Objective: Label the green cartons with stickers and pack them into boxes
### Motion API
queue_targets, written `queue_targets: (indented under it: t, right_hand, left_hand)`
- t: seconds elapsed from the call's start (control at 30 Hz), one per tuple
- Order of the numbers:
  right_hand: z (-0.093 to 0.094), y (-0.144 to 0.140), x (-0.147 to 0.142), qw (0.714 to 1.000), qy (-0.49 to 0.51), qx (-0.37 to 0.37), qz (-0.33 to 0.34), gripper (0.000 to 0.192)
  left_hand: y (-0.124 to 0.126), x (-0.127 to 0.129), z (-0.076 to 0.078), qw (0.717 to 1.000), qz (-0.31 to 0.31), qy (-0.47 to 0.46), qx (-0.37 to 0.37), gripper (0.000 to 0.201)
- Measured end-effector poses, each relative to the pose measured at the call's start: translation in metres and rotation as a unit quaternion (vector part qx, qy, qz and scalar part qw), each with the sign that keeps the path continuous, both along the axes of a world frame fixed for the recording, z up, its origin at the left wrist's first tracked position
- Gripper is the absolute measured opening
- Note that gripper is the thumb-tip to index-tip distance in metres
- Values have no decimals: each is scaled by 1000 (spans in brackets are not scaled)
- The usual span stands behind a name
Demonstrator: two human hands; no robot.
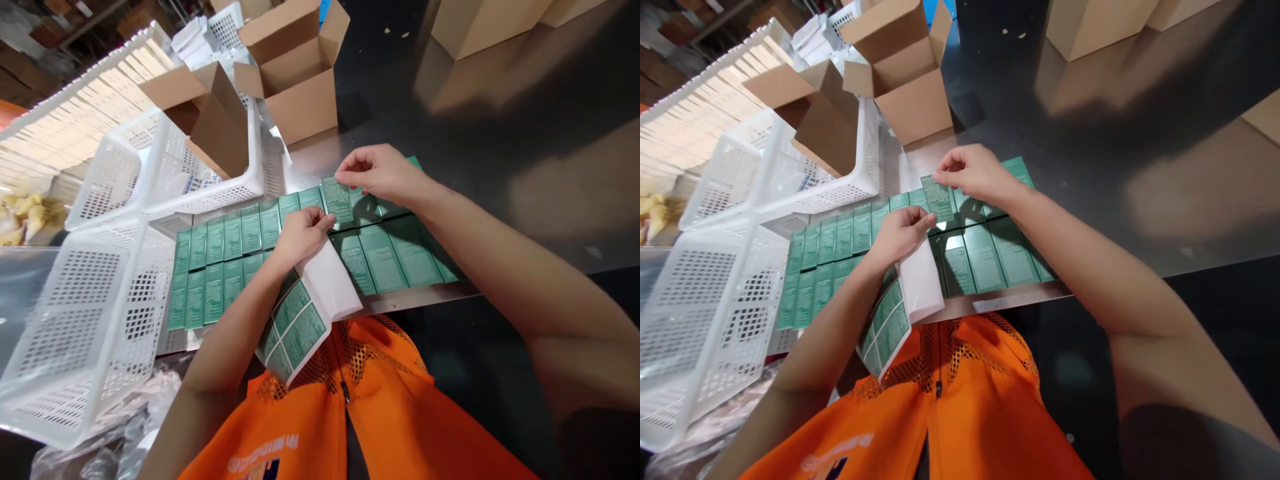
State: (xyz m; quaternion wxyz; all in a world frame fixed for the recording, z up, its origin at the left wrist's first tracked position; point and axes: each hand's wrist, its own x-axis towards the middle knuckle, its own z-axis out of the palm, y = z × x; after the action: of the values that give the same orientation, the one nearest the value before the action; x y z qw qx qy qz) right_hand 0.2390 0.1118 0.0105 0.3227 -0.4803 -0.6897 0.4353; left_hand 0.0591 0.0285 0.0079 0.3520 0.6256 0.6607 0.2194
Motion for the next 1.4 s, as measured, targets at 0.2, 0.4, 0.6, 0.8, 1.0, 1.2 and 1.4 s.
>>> queue_targets:
  t: [0.2, 0.4, 0.6, 0.8, 1.0, 1.2, 1.4]
  right_hand:
    - [-31, 17, -12, 987, -142, 81, -12, 15]
    - [-47, 23, -14, 981, -180, 78, -17, 14]
    - [-48, 21, -13, 980, -180, 77, -16, 11]
    - [-50, 20, -14, 977, -192, 86, -20, 8]
    - [-53, 10, -16, 972, -199, 122, -37, 10]
    - [-59, 12, -19, 967, -191, 121, -116, 85]
    - [-32, 0, -11, 993, -97, 54, -51, 52]
  left_hand:
    - [12, 4, -12, 997, 19, 31, -70, 26]
    - [18, 2, -22, 995, 8, 48, -91, 29]
    - [20, 3, -20, 993, 4, 37, -114, 27]
    - [23, 6, -17, 990, 11, 46, -134, 24]
    - [34, 10, -12, 979, -28, 152, -134, 25]
    - [23, 3, -6, 970, -60, 201, -125, 34]
    - [2, -28, 8, 963, 163, 140, 160, 36]
